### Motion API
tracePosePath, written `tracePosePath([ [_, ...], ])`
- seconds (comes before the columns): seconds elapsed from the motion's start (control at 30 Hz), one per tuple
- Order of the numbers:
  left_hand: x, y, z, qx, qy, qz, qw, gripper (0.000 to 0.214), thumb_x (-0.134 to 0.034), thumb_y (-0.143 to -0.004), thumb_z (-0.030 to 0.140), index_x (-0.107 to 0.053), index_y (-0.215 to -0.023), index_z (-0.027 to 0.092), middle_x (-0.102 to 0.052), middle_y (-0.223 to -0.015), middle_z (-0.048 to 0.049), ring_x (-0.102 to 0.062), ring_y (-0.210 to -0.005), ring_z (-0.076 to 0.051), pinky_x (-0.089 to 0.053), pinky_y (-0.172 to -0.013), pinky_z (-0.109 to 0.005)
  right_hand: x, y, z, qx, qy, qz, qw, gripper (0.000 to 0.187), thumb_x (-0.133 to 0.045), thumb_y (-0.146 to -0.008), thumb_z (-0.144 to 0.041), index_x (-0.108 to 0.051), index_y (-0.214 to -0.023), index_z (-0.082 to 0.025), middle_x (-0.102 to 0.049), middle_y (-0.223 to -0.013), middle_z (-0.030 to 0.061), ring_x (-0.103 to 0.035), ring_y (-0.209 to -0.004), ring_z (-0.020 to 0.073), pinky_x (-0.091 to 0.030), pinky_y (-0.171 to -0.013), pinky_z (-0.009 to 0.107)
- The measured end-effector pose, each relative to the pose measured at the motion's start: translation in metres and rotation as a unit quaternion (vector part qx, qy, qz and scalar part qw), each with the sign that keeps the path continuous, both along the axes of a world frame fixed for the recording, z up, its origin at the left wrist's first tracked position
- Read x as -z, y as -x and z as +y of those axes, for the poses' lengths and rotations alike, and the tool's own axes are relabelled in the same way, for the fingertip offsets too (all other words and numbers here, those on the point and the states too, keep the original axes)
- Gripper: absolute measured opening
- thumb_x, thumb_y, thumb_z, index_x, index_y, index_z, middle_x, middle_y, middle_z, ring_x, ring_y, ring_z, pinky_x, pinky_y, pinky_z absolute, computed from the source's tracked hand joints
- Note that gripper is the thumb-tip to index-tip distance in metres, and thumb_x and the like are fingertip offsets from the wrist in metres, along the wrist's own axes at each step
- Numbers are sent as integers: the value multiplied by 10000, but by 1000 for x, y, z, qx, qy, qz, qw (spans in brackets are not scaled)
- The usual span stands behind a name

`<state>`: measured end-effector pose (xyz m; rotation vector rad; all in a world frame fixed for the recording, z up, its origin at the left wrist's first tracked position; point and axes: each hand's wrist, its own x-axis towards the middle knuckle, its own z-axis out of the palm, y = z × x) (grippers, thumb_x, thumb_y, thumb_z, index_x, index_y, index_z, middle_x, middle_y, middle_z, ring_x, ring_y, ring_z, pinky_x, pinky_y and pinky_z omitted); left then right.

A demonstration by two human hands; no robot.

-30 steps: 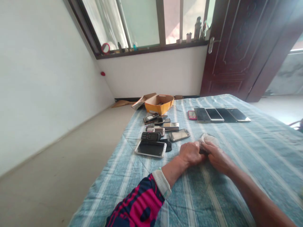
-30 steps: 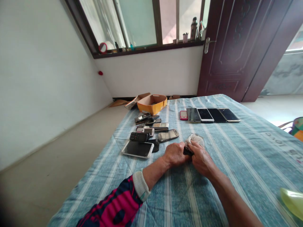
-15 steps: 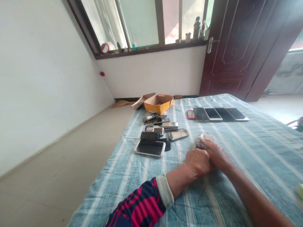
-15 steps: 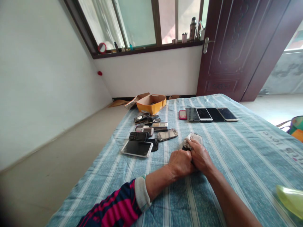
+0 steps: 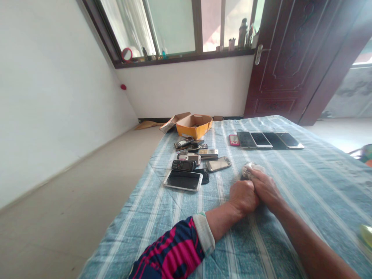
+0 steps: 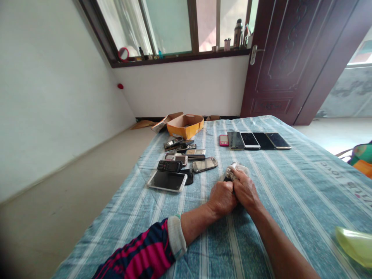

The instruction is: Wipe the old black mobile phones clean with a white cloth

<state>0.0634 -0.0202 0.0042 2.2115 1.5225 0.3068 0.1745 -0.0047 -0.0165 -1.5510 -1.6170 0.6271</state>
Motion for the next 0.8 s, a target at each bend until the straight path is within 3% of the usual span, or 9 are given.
tracePosePath([
  [0.17,6,-1,2,-3,-43,-64,997,253,-537,-821,252,-742,-874,113,-743,-833,-152,-703,-797,-268,-545,-701,-307,-11,5,-3,13,21,55,998,433,-424,-769,-365,-697,-1065,-204,-671,-1159,87,-585,-1097,264,-418,-967,398],
  [0.33,13,-3,3,20,-71,-112,991,257,-531,-840,249,-739,-936,132,-750,-844,-123,-698,-785,-223,-541,-729,-271,-19,11,-6,11,24,58,998,453,-404,-799,-540,-702,-882,-209,-700,-987,79,-611,-970,253,-443,-898,370],
  [0.53,14,-3,8,2,-71,-123,990,265,-536,-837,292,-745,-864,132,-745,-797,-119,-693,-735,-216,-497,-646,-253,-13,5,-2,5,19,59,998,430,-371,-819,-460,-702,-870,-191,-704,-904,75,-623,-889,242,-463,-834,351],
  [0.63,12,3,18,-58,-91,-134,985,237,-530,-835,277,-730,-789,159,-727,-735,-66,-658,-670,-167,-449,-612,-228,-12,-5,1,-37,19,42,998,419,-372,-829,-405,-713,-940,-188,-701,-991,77,-622,-952,246,-454,-864,354],
  [0.8,13,18,36,-91,-98,-123,983,173,-538,-780,187,-692,-712,148,-679,-658,-32,-605,-628,-148,-391,-578,-230,-12,-20,2,-170,-19,-65,983,356,-469,-833,-359,-691,-1054,-191,-669,-1055,78,-594,-998,239,-432,-898,357],
])
